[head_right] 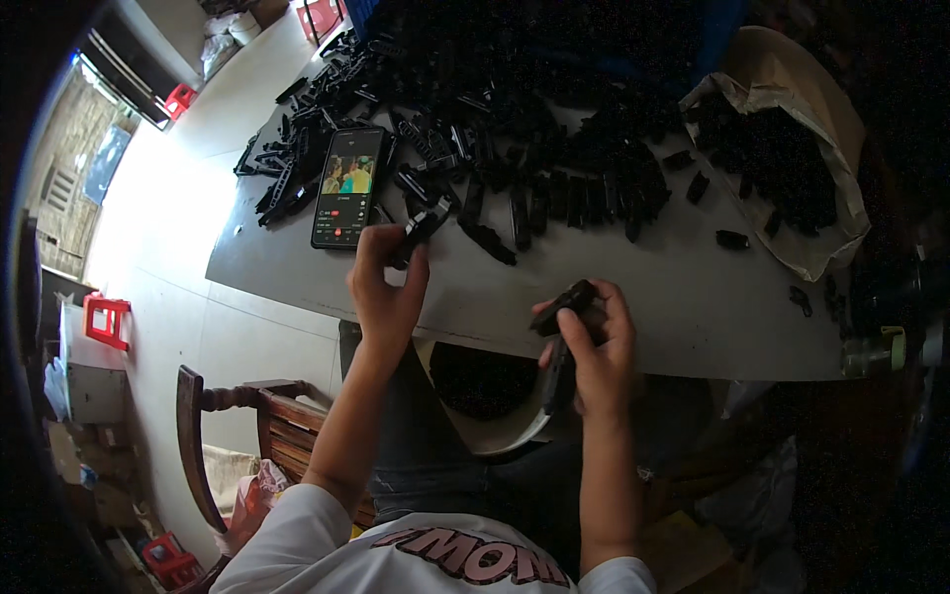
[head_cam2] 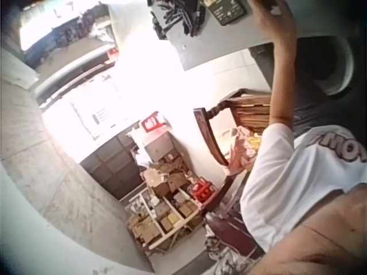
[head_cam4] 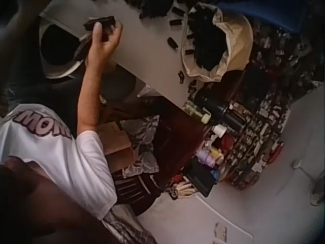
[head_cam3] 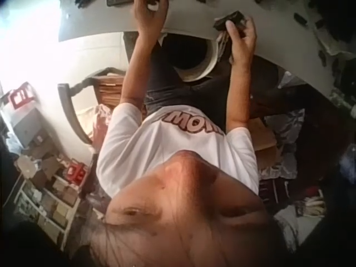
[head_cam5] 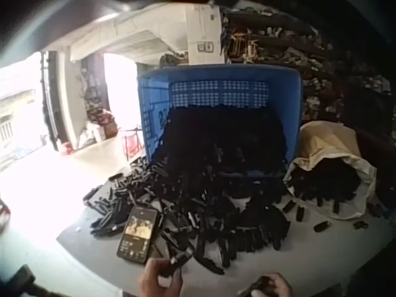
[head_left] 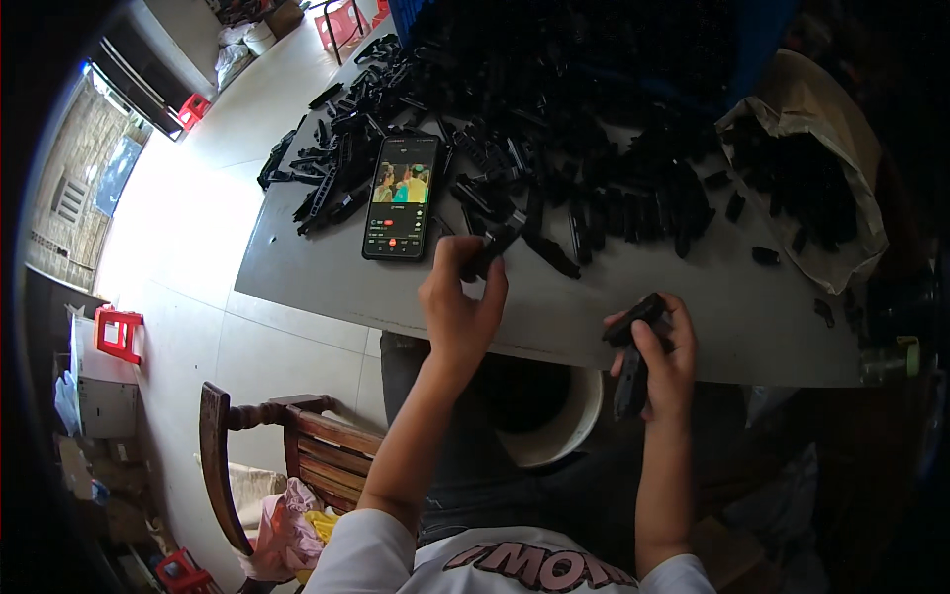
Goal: Assembling small black plastic components by snapping pieces together at a workbench.
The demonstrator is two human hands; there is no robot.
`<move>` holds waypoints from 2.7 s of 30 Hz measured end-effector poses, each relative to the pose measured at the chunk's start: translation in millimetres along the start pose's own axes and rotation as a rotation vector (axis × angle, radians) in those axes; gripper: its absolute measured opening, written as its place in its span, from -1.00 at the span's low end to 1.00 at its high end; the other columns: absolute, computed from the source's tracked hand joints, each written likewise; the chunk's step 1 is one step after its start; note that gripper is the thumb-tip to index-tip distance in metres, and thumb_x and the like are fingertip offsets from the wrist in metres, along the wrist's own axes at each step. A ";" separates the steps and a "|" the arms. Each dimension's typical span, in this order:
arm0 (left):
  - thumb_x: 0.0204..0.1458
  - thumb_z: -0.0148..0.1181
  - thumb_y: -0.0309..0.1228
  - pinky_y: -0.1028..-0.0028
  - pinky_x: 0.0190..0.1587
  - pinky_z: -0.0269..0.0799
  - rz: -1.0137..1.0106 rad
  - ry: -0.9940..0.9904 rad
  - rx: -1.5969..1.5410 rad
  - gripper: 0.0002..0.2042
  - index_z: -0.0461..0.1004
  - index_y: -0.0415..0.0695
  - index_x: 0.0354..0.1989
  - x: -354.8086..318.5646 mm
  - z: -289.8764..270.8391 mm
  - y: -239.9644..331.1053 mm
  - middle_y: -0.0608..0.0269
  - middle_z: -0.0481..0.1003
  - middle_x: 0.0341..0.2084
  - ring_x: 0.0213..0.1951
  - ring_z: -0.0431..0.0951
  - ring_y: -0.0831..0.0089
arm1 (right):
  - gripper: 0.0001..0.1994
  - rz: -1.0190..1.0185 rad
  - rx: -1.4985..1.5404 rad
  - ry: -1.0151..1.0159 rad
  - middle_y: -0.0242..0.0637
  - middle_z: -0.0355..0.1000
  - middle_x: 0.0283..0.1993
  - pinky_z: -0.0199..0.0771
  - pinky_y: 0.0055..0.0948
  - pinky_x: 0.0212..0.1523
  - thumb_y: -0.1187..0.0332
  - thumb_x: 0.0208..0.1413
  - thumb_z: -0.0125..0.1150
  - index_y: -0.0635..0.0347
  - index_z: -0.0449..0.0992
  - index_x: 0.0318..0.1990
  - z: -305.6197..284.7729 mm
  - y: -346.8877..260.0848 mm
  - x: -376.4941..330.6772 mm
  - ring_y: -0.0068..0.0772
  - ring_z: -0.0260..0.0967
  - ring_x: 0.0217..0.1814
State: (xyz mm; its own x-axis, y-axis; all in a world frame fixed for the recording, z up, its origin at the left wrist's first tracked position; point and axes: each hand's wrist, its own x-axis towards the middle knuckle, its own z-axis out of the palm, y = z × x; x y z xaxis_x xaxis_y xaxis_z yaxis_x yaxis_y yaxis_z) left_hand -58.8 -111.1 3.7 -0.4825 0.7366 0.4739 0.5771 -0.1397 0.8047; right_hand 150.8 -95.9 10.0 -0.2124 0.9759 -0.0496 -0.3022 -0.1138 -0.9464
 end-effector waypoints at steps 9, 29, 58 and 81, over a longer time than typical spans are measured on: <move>-0.03 0.07 -0.68 0.52 -0.10 0.37 -0.240 -0.249 -0.555 -0.59 0.26 -0.28 0.06 -41.9 1.9 19.3 0.10 0.45 -0.18 -0.17 0.51 0.44 | -0.82 0.054 0.294 -0.027 -0.33 0.41 -0.39 0.37 -0.59 -0.58 0.35 0.10 0.15 0.28 0.42 -0.21 41.5 0.8 -7.5 -0.53 0.36 -0.57; 0.08 0.06 -0.45 0.52 -0.25 0.37 -0.200 -0.673 -0.554 -0.62 0.24 -0.32 0.07 -57.3 -9.7 36.5 0.14 0.46 -0.35 -0.34 0.43 0.54 | -0.69 -0.289 -0.324 0.034 -0.31 0.39 -0.11 0.38 -0.66 -0.36 0.36 -0.02 0.30 0.31 0.41 -0.16 33.0 -0.3 -28.7 -0.59 0.36 -0.31; -0.07 0.20 -0.33 0.32 -0.41 0.36 0.086 -0.478 0.517 -0.67 0.31 -0.07 -0.12 -3.0 15.7 11.7 0.19 0.35 -0.38 -0.36 0.45 0.23 | -0.70 -0.454 -1.559 0.147 -0.27 0.31 -0.17 0.42 -0.42 -0.36 0.46 0.09 0.05 0.17 0.38 0.02 -21.8 9.6 84.8 -0.34 0.39 -0.35; 0.02 0.13 -0.39 0.32 -0.19 0.36 -0.140 -0.748 -0.342 -0.58 0.19 -0.28 0.02 -42.7 -1.4 34.6 -0.13 0.42 -0.28 -0.23 0.46 -0.02 | -0.80 -0.126 -0.535 -0.152 -0.37 0.34 -0.36 0.30 -0.62 -0.35 0.43 -0.05 0.26 0.32 0.45 -0.27 17.4 -18.1 -11.9 -0.63 0.28 -0.36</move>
State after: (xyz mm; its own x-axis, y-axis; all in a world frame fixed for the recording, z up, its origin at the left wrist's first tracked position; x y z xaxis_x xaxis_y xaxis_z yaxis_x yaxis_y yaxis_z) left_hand -19.1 -148.4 11.8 0.0996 0.9904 0.0964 0.2538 -0.1189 0.9599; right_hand 142.6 -108.7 33.2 -0.3483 0.9337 0.0830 0.1709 0.1503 -0.9738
